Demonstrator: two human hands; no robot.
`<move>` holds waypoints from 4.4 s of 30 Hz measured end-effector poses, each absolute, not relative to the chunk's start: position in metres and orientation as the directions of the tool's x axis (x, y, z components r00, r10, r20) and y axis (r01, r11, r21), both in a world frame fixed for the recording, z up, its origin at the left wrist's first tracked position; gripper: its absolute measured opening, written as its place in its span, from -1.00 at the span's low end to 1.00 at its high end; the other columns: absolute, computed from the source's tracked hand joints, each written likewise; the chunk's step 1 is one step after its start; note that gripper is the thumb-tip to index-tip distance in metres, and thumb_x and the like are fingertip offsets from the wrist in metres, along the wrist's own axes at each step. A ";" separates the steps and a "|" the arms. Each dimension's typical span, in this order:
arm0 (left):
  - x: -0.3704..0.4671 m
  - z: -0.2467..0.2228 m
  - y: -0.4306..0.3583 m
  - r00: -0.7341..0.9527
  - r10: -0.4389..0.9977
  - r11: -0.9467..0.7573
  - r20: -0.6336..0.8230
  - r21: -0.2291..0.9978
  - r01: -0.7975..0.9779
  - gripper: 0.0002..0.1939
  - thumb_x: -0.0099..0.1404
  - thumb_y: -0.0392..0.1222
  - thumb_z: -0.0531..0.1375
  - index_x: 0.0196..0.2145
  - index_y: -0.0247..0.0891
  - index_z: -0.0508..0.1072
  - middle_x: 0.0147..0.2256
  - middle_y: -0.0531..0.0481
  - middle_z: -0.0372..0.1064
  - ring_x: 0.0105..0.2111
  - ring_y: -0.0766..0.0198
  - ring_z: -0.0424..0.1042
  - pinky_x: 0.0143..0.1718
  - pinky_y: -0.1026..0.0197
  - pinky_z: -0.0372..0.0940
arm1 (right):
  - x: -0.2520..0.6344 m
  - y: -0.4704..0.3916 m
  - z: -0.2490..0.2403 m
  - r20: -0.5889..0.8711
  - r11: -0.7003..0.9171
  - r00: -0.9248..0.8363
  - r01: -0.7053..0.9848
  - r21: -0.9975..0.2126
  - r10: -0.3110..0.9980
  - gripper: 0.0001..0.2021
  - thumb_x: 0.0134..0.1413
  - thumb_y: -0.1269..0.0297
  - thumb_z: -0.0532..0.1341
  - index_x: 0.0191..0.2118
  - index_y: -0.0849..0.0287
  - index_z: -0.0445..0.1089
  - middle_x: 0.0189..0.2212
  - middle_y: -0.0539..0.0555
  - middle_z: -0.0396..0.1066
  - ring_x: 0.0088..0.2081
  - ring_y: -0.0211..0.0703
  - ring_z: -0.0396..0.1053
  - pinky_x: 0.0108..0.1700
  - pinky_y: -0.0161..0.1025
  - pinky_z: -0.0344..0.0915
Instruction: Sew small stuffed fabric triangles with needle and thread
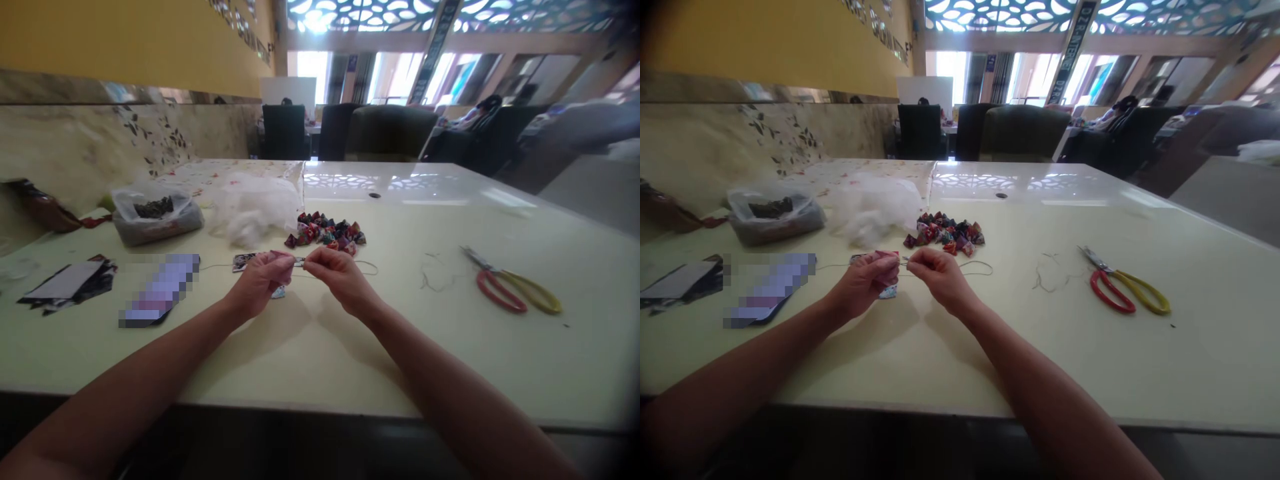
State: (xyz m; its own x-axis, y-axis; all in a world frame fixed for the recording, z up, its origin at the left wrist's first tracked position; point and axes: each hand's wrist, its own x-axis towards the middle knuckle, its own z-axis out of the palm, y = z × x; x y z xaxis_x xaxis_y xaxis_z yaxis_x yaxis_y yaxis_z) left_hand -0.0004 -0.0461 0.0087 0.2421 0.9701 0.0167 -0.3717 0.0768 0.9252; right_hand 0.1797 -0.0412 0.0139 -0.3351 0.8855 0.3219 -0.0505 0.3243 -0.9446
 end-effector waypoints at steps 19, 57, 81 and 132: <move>0.003 0.006 -0.047 0.300 0.952 0.045 0.065 0.937 -0.346 -0.72 0.22 -0.11 0.32 -0.48 -0.32 0.35 -0.60 0.18 0.03 -0.58 0.49 0.00 -0.50 0.36 -0.01 | 0.181 -0.041 0.012 0.296 0.318 -0.331 0.015 -0.948 0.896 -0.86 0.10 0.22 0.27 -0.38 0.18 0.40 -0.48 -0.04 0.28 -0.40 -0.28 0.15 -0.30 -0.25 0.08; 0.002 0.008 -0.047 0.246 0.969 0.064 0.019 0.944 -0.325 -0.73 0.19 -0.14 0.36 -0.47 -0.34 0.38 -0.60 0.17 0.07 -0.58 0.50 0.03 -0.51 0.38 0.01 | 0.183 -0.038 0.016 0.352 0.391 -0.328 0.058 -0.919 0.877 -0.83 0.11 0.24 0.24 -0.44 0.18 0.35 -0.48 -0.03 0.28 -0.39 -0.28 0.17 -0.29 -0.26 0.14; 0.001 0.007 -0.046 0.300 0.954 0.086 0.009 0.949 -0.304 -0.61 0.18 -0.12 0.34 -0.57 -0.28 0.22 -0.61 0.17 0.00 -0.59 0.48 -0.03 -0.52 0.35 0.03 | 0.186 -0.035 0.014 0.342 0.384 -0.367 0.048 -0.922 0.865 -0.85 0.09 0.24 0.26 -0.42 0.18 0.41 -0.47 -0.03 0.31 -0.38 -0.27 0.19 -0.28 -0.26 0.14; 0.002 0.009 -0.047 0.304 0.953 0.099 -0.005 0.951 -0.294 -0.59 0.22 -0.16 0.32 -0.58 -0.27 0.16 -0.60 0.18 -0.07 -0.58 0.47 -0.07 -0.53 0.36 -0.02 | 0.188 -0.031 0.012 0.440 0.502 -0.365 0.091 -0.860 0.820 -0.89 0.12 0.32 0.25 -0.41 0.20 0.43 -0.43 0.01 0.38 -0.33 -0.25 0.30 -0.23 -0.26 0.21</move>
State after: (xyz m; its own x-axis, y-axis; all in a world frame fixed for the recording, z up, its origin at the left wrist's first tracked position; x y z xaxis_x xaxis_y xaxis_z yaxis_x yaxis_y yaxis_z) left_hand 0.0015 -0.0469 0.0091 0.3040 0.9527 -0.0051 -0.2940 0.0989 0.9507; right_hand 0.1883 -0.0311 0.0118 -0.3654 0.8204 0.4398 0.0910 0.5016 -0.8603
